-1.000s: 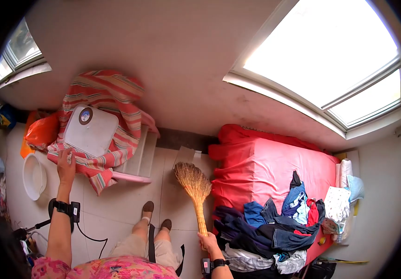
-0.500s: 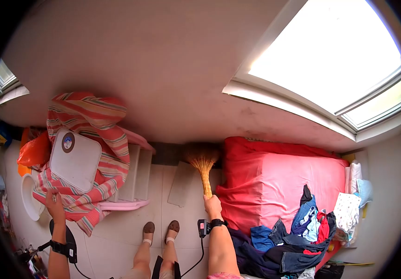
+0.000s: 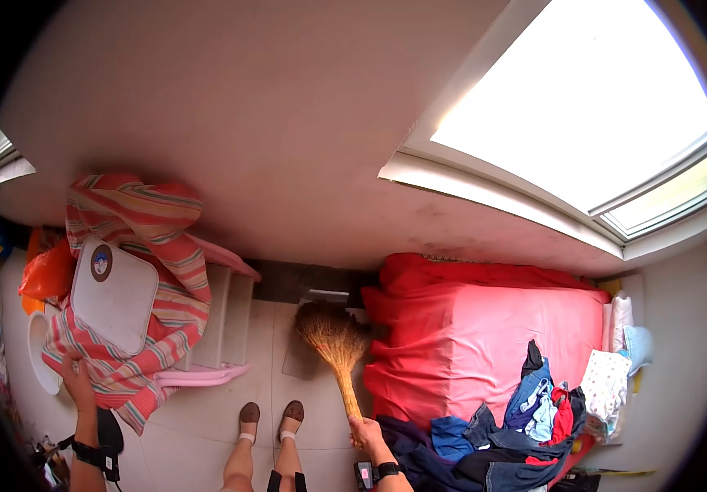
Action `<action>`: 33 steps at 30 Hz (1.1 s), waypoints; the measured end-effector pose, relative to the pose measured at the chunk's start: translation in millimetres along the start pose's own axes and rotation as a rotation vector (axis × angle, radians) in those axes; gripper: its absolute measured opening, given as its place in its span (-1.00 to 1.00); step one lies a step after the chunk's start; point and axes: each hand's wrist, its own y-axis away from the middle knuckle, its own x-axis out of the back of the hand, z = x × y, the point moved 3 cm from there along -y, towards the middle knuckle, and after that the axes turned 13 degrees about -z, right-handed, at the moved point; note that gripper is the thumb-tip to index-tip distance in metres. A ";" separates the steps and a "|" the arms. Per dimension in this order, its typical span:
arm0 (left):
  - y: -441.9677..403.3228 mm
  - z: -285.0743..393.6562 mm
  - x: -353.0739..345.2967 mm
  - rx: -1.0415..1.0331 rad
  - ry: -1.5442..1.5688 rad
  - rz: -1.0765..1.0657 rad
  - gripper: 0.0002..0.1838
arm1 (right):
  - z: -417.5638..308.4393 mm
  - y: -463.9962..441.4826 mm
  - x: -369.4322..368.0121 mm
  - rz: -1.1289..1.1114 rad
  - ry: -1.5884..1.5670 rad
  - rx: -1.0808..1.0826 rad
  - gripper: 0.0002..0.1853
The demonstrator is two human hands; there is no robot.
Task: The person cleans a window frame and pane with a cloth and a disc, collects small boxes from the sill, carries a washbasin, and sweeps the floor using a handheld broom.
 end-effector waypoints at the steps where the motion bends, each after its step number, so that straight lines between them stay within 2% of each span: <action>1: -0.3 -1.8 0.1 0.005 -0.026 -0.017 -0.91 | 2.3 12.5 -1.2 0.030 0.028 0.062 -0.69; 5: -0.7 1.5 -1.3 -0.008 -0.055 -0.002 -0.91 | -20.1 28.5 4.6 0.191 0.264 0.182 -0.71; 8: 0.1 -1.5 -0.1 -0.005 -0.043 0.005 -0.91 | -64.4 -18.2 27.9 0.303 0.522 0.182 -0.57; 9: -0.7 -1.8 0.5 -0.010 -0.053 0.003 -0.91 | -68.5 -61.5 48.2 0.403 0.654 0.286 -0.56; 11: -0.8 -4.1 2.4 0.019 -0.022 -0.027 -0.91 | -127.2 -52.0 30.3 0.446 0.687 0.175 -0.59; 12: -1.0 -2.6 3.6 0.015 -0.034 -0.031 -0.91 | -130.7 -68.3 36.5 0.414 0.633 0.103 -0.58; 14: -1.1 -0.5 4.5 0.051 0.003 -0.038 -0.91 | -118.6 -89.6 46.6 0.513 0.676 0.144 -0.61; 16: -2.0 -11.5 2.0 0.041 0.010 -0.014 -0.91 | -97.9 -98.5 41.2 0.241 0.296 -0.099 -0.65; 19: 0.6 -8.7 3.4 0.028 0.002 0.004 -0.91 | -31.9 -101.8 49.4 -0.047 0.062 -0.124 -0.70; 21: -0.6 -6.0 1.8 0.023 -0.006 0.005 -0.91 | -28.2 -68.7 41.3 -0.052 0.082 -0.112 -0.74; 22: -0.9 -8.3 0.5 0.019 -0.010 0.004 -0.92 | -38.1 -25.1 23.7 0.003 0.132 -0.064 -0.76; 25: 0.3 -1.6 0.6 0.017 -0.012 0.000 -0.93 | -32.1 23.6 18.2 0.004 0.087 0.084 -0.74; 26: -0.5 0.9 0.1 0.015 -0.013 0.002 -0.93 | -35.3 23.0 16.8 0.005 0.089 0.088 -0.74; 28: -1.9 -0.5 -0.8 -0.002 -0.010 0.005 -0.93 | -47.6 18.5 16.1 0.149 0.176 0.248 -0.74; 30: -1.3 -0.8 0.6 -0.014 -0.017 0.004 -0.93 | -77.2 -3.9 10.5 0.170 0.131 0.247 -0.79; 32: -1.8 5.4 1.1 -0.037 -0.022 0.002 -0.93 | -85.4 -82.4 29.2 0.180 0.150 0.360 -0.83; 33: -0.3 7.8 2.1 -0.035 -0.035 0.006 -0.93 | -106.4 -83.4 20.2 0.221 0.136 0.245 -0.80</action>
